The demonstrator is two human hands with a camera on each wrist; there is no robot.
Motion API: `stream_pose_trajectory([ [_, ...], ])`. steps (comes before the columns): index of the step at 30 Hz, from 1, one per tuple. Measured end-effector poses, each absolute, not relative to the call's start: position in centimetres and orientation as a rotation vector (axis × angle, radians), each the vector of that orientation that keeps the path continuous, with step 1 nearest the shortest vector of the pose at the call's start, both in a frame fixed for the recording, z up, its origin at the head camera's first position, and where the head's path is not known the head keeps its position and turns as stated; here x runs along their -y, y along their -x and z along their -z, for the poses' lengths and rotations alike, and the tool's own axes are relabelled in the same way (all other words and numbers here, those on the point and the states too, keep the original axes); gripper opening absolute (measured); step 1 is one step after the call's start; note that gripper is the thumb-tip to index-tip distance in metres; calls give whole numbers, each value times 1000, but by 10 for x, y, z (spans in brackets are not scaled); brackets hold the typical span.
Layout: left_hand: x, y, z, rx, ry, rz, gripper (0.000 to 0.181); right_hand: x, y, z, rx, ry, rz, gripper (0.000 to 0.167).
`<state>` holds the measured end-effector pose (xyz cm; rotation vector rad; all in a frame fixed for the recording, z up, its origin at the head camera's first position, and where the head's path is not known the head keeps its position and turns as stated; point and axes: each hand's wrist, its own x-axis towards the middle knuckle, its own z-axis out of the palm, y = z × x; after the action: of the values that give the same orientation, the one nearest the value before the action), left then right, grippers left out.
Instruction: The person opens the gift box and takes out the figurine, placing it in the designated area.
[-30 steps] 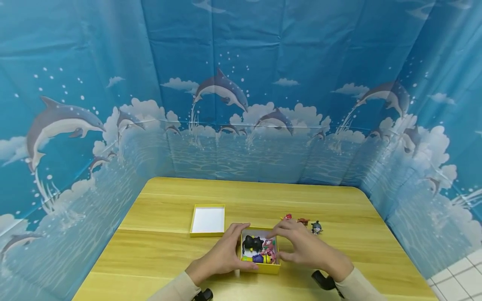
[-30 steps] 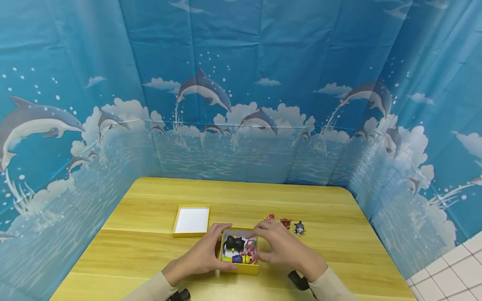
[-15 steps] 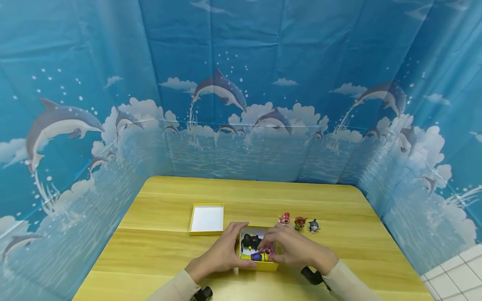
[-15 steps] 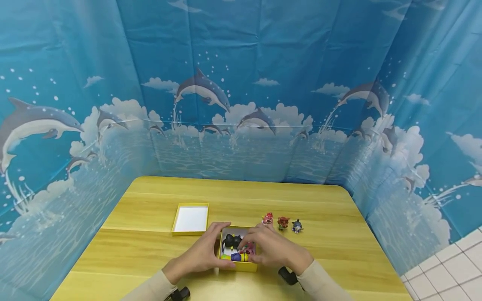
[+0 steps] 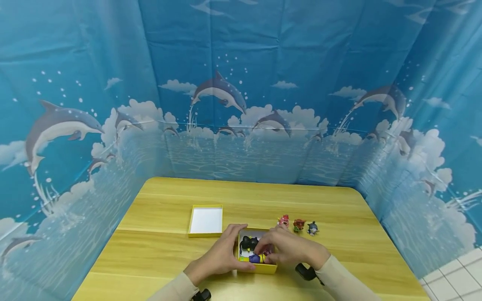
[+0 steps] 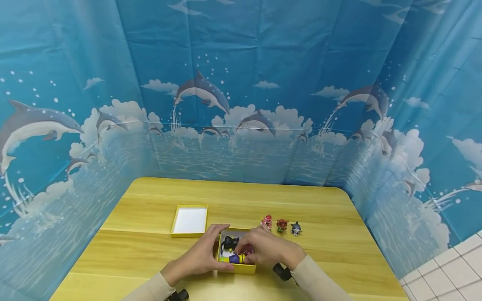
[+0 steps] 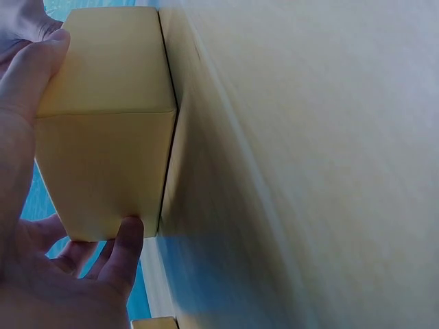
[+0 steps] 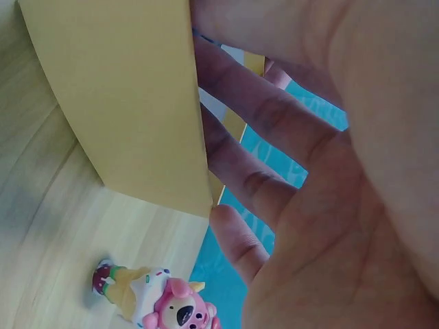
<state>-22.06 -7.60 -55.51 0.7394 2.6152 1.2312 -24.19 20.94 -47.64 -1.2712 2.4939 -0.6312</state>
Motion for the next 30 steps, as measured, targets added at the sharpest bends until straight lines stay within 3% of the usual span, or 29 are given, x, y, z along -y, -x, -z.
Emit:
stream_pose_trajectory([
  [11, 78, 220, 557, -2619, -729, -1248, 128, -201, 245, 480, -2493, 1307, 625, 17],
  [30, 75, 221, 557, -2634, -740, -1228, 127, -201, 248, 485, -2484, 1265, 643, 17],
])
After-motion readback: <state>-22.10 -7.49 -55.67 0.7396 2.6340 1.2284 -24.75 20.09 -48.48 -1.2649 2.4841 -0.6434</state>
